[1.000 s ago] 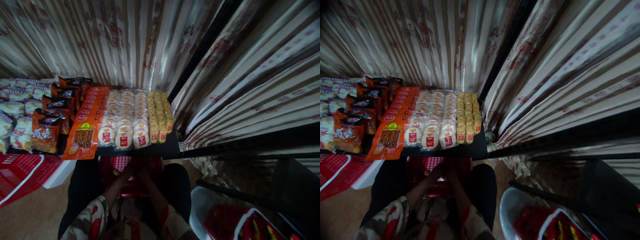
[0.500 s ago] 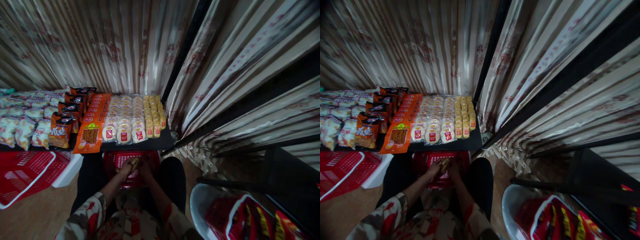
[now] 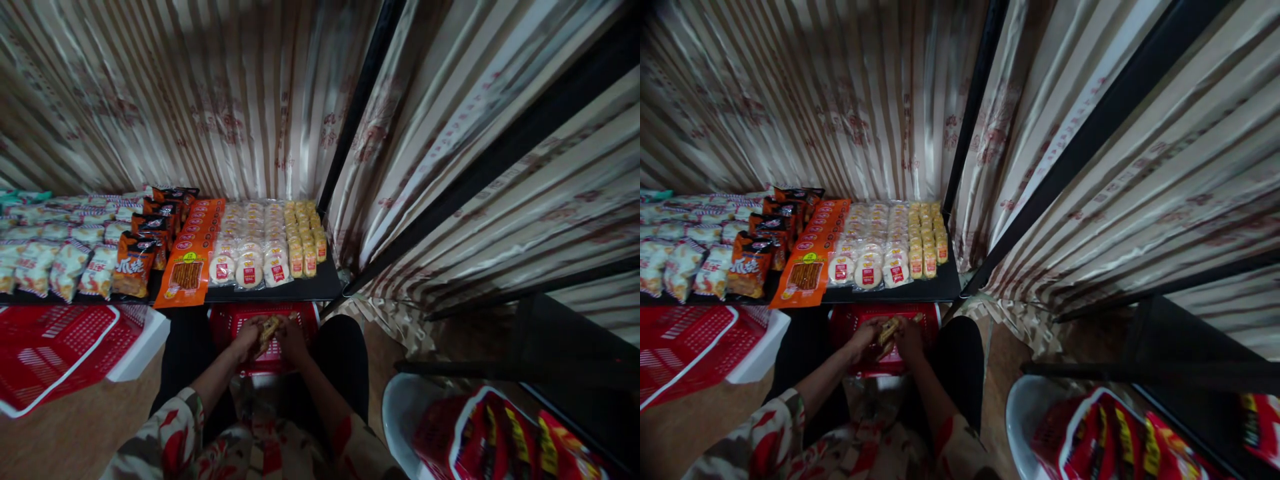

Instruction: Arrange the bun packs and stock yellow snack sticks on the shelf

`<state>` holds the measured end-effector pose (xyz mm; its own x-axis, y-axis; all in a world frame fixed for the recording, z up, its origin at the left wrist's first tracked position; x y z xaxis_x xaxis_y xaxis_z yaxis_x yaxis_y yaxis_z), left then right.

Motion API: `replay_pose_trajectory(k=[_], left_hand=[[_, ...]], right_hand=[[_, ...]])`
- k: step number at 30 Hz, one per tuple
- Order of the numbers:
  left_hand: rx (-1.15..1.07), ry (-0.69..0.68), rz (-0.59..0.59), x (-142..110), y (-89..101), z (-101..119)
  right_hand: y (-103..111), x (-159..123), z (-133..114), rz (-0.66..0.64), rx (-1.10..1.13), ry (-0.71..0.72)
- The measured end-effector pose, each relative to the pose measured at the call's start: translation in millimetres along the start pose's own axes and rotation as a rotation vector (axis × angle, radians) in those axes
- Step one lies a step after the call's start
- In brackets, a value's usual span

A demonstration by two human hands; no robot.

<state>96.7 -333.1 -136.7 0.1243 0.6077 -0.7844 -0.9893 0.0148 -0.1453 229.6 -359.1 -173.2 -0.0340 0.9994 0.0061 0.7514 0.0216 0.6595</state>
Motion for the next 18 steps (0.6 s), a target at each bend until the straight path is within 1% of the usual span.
replay_pose_trajectory(k=[3, 5, 8, 11, 13, 18], left_hand=[[0.005, 0.023, -0.037, -4.0, 2.3, 1.9], [0.003, 0.037, -0.041, -4.2, 3.7, 1.2], [-0.006, 0.027, -0.034, -3.0, 5.7, -0.1], [-0.006, 0.033, -0.045, -2.8, 7.2, 0.1], [-0.006, 0.059, -0.064, -4.1, 7.4, 1.3], [-0.033, 0.124, -0.103, -10.2, 4.6, 4.0]], right_hand=[[7.5, -3.2, -1.1, -0.017, -0.030, 0.035], [12.8, -4.4, -0.9, -0.023, -0.037, 0.063], [20.9, -5.1, -1.7, -0.028, -0.044, 0.150], [27.4, -6.1, -4.4, -0.073, -0.019, 0.224], [29.5, -7.2, -5.4, -0.087, 0.007, 0.196], [26.7, -10.5, -1.5, -0.043, 0.107, 0.054]])
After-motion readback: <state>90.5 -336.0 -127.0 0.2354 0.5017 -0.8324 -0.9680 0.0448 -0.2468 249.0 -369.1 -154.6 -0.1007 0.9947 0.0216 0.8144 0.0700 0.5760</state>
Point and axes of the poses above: each hand's wrist, its own x-axis towards the middle knuckle, its own y-axis out of the back of the hand, z = x × y, the point moved 1 cm from there along x, towards the middle knuckle, and after that the axes turned 10 degrees about y, right-handed, at the moved point
